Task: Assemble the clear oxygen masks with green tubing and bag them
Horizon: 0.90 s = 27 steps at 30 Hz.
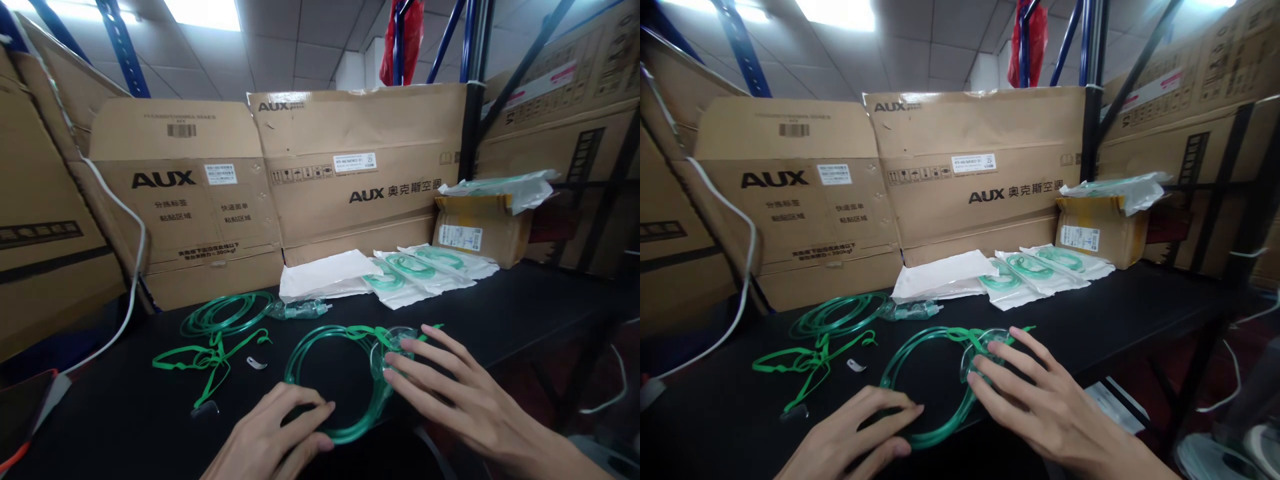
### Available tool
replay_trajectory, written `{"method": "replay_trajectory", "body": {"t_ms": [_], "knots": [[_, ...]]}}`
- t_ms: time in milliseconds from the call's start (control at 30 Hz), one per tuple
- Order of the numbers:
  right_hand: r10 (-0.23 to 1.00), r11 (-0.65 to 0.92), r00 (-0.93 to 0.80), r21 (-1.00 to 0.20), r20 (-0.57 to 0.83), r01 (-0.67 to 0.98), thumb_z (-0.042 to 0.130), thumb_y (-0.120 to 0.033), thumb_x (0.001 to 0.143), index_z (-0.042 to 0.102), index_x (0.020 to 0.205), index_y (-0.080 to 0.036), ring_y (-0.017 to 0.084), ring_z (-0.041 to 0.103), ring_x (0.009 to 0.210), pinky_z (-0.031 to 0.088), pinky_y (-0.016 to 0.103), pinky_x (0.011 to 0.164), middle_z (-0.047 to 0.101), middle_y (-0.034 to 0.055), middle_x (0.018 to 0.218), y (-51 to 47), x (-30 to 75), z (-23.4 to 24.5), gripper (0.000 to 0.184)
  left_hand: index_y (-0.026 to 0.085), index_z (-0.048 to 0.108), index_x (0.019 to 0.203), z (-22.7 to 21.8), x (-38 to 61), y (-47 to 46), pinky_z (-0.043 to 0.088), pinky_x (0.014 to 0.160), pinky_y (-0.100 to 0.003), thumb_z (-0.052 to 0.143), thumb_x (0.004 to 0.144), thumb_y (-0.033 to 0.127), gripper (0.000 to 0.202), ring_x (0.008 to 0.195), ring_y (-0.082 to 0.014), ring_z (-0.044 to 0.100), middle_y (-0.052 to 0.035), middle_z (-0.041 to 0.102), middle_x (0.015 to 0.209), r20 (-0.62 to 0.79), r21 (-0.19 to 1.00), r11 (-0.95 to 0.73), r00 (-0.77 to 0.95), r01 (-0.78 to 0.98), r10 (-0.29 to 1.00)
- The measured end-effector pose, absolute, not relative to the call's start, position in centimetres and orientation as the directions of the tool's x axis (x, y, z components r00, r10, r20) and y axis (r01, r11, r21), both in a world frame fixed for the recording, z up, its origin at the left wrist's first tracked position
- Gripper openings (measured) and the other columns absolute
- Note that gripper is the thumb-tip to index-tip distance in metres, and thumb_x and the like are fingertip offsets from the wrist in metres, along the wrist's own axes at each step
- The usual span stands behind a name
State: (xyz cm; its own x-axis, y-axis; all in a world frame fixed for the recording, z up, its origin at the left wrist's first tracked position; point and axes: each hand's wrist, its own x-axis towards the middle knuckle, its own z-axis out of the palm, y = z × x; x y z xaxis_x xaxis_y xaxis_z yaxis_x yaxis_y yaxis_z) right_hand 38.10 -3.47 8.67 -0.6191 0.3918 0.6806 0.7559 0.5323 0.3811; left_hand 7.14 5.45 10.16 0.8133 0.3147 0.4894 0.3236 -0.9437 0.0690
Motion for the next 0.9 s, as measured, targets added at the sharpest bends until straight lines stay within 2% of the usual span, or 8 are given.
{"method": "replay_trajectory", "body": {"t_ms": [133, 200, 367, 467, 533, 633, 767, 900], "knots": [[0.433, 0.499, -0.622, 0.402, 0.652, 0.768, 0.028, -0.012, 0.111, 0.061, 0.142, -0.016, 0.021, 0.049, 0.139, 0.008, 0.046, 0.131, 0.069, -0.0011, 0.139, -3.2, 38.0, 8.3, 0.045, 0.032, 0.061, 0.133, 11.6, 8.4, 6.4, 0.060, 0.094, -0.033, 0.053, 0.107, 0.036, 0.028, 0.106, -0.0191, 0.071, -0.0003, 0.070, 0.120, 0.497, 0.178, -0.883, 0.734, 0.435, 0.462], [0.448, 0.494, -0.626, 0.407, 0.639, 0.768, 0.027, -0.013, 0.112, 0.061, 0.142, -0.016, 0.020, 0.052, 0.136, 0.007, 0.044, 0.131, 0.069, -0.0014, 0.139, -3.2, 38.1, 8.1, 0.046, 0.031, 0.061, 0.132, 13.0, 9.6, 6.9, 0.059, 0.096, -0.039, 0.054, 0.107, 0.036, 0.027, 0.110, -0.0220, 0.068, -0.0014, 0.069, 0.122, 0.501, 0.189, -0.867, 0.714, 0.461, 0.489], [0.447, 0.477, -0.595, 0.385, 0.667, 0.790, 0.030, -0.014, 0.111, 0.062, 0.141, -0.018, 0.019, 0.054, 0.134, 0.009, 0.042, 0.131, 0.071, -0.0001, 0.136, -3.2, 38.2, 7.6, 0.044, 0.025, 0.064, 0.129, 17.0, 13.8, 8.2, 0.054, 0.100, -0.041, 0.051, 0.106, 0.016, 0.028, 0.114, -0.0224, 0.064, -0.0045, 0.066, 0.124, 0.427, 0.053, -0.932, 0.835, 0.359, 0.346], [0.454, 0.469, -0.576, 0.368, 0.680, 0.803, 0.032, -0.015, 0.111, 0.061, 0.143, -0.019, 0.019, 0.053, 0.136, 0.011, 0.042, 0.131, 0.071, 0.0012, 0.137, -3.1, 38.1, 7.2, 0.043, 0.021, 0.063, 0.131, 18.5, 16.2, 9.3, 0.049, 0.107, -0.039, 0.053, 0.099, 0.001, 0.039, 0.125, -0.0226, 0.058, -0.0063, 0.062, 0.132, 0.316, -0.075, -0.972, 0.930, 0.222, 0.188], [0.454, 0.474, -0.569, 0.356, 0.685, 0.806, 0.032, -0.014, 0.111, 0.060, 0.144, -0.019, 0.019, 0.052, 0.137, 0.013, 0.042, 0.131, 0.070, 0.0025, 0.137, -3.0, 38.2, 7.0, 0.043, 0.021, 0.066, 0.128, 18.9, 17.6, 10.2, 0.046, 0.110, -0.039, 0.056, 0.095, -0.003, 0.043, 0.132, -0.0233, 0.054, -0.0057, 0.060, 0.137, 0.228, -0.138, -0.981, 0.969, 0.133, 0.100], [0.454, 0.486, -0.562, 0.336, 0.691, 0.806, 0.032, -0.013, 0.111, 0.059, 0.144, -0.019, 0.018, 0.050, 0.139, 0.013, 0.042, 0.131, 0.070, 0.0027, 0.138, -3.0, 38.2, 6.8, 0.044, 0.024, 0.072, 0.117, 19.1, 19.4, 11.3, 0.047, 0.110, -0.038, 0.062, 0.094, 0.000, 0.035, 0.130, -0.0228, 0.056, -0.0031, 0.062, 0.137, 0.147, -0.161, -0.985, 0.989, 0.057, 0.033], [0.455, 0.487, -0.547, 0.317, 0.703, 0.814, 0.032, -0.014, 0.111, 0.060, 0.144, -0.020, 0.019, 0.052, 0.137, 0.020, 0.043, 0.129, 0.070, 0.0032, 0.137, -2.9, 38.0, 6.6, 0.043, 0.025, 0.077, 0.102, 18.8, 20.6, 12.2, 0.049, 0.105, -0.035, 0.070, 0.093, 0.010, 0.019, 0.126, -0.0219, 0.060, -0.0020, 0.066, 0.132, 0.090, -0.172, -0.985, 0.996, 0.027, 0.011], [0.467, 0.497, -0.532, 0.288, 0.706, 0.819, 0.030, -0.014, 0.111, 0.060, 0.143, -0.020, 0.019, 0.052, 0.135, 0.013, 0.040, 0.129, 0.070, 0.0016, 0.137, -2.8, 37.9, 6.6, 0.044, 0.023, 0.076, 0.096, 18.8, 20.9, 12.8, 0.049, 0.099, -0.034, 0.069, 0.096, 0.016, 0.010, 0.119, -0.0213, 0.063, -0.0019, 0.067, 0.129, 0.116, -0.225, -0.970, 0.991, 0.087, 0.062]]}}
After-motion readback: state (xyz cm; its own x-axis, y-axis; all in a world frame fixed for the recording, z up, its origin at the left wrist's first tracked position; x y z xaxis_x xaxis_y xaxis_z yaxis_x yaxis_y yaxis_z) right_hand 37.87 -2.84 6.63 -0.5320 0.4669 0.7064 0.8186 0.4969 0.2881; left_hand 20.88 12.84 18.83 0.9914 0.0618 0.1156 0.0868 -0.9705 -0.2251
